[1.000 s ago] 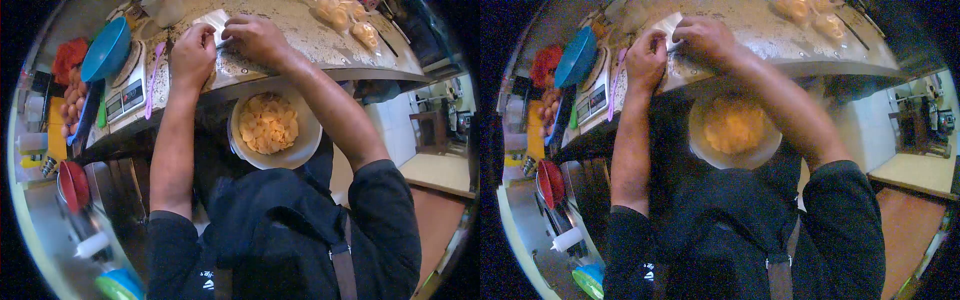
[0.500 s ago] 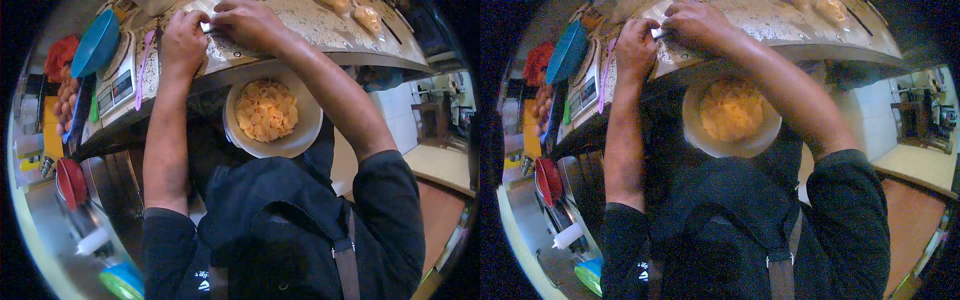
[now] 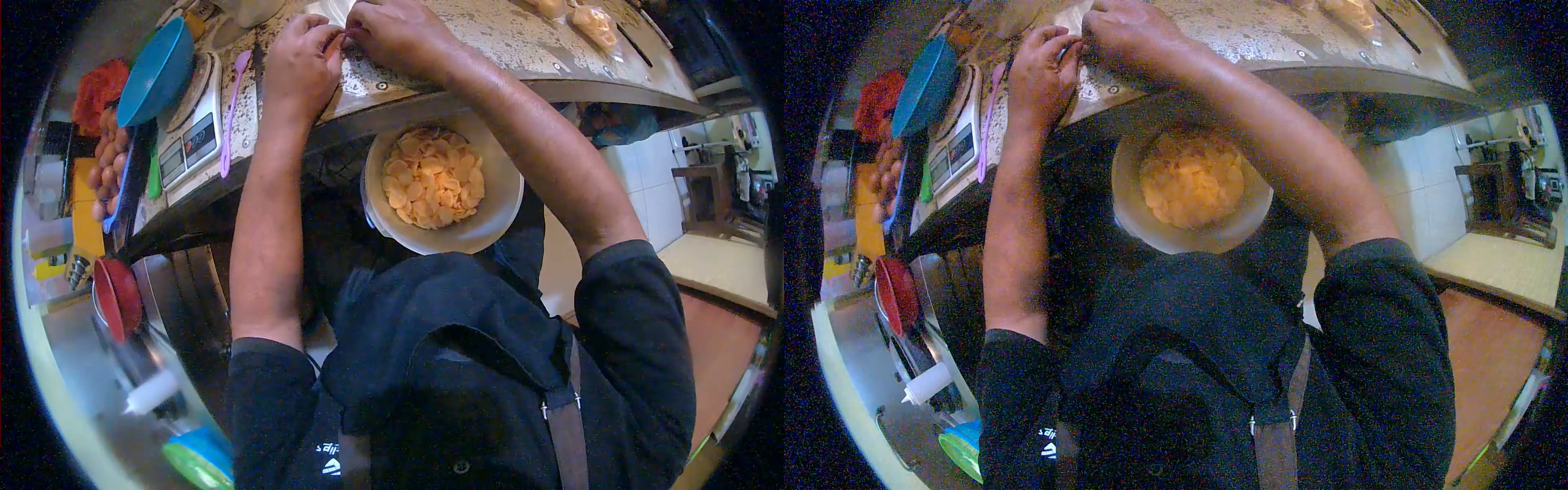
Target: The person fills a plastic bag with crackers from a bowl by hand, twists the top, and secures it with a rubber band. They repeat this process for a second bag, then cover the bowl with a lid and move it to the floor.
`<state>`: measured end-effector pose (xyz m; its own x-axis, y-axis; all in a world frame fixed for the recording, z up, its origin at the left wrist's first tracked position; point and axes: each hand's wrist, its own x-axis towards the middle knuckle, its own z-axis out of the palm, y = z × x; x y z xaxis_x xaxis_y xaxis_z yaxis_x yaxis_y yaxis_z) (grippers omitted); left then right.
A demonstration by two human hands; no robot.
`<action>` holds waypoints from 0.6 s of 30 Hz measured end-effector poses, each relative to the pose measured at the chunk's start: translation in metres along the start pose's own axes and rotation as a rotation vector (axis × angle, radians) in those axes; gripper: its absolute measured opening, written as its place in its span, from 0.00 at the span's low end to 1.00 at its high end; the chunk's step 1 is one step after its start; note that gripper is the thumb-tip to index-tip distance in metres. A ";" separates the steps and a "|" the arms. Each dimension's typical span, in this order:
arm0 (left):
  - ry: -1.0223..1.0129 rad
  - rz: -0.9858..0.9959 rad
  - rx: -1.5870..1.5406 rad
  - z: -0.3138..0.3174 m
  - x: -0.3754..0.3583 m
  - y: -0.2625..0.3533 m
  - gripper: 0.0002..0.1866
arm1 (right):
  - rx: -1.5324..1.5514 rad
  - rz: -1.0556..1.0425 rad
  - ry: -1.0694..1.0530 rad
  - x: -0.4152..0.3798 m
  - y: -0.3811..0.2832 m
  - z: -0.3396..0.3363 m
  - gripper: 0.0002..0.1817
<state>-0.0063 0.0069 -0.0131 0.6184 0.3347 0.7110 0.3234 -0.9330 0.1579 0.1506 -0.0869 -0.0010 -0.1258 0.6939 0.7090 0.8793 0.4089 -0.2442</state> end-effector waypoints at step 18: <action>-0.040 0.049 -0.057 -0.005 0.003 0.001 0.06 | 0.328 0.312 -0.111 0.004 0.005 -0.004 0.07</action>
<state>-0.0075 0.0060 -0.0074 0.6610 0.2927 0.6909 0.2517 -0.9539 0.1633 0.1561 -0.0845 0.0035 0.0574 0.8655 0.4975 0.6931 0.3241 -0.6438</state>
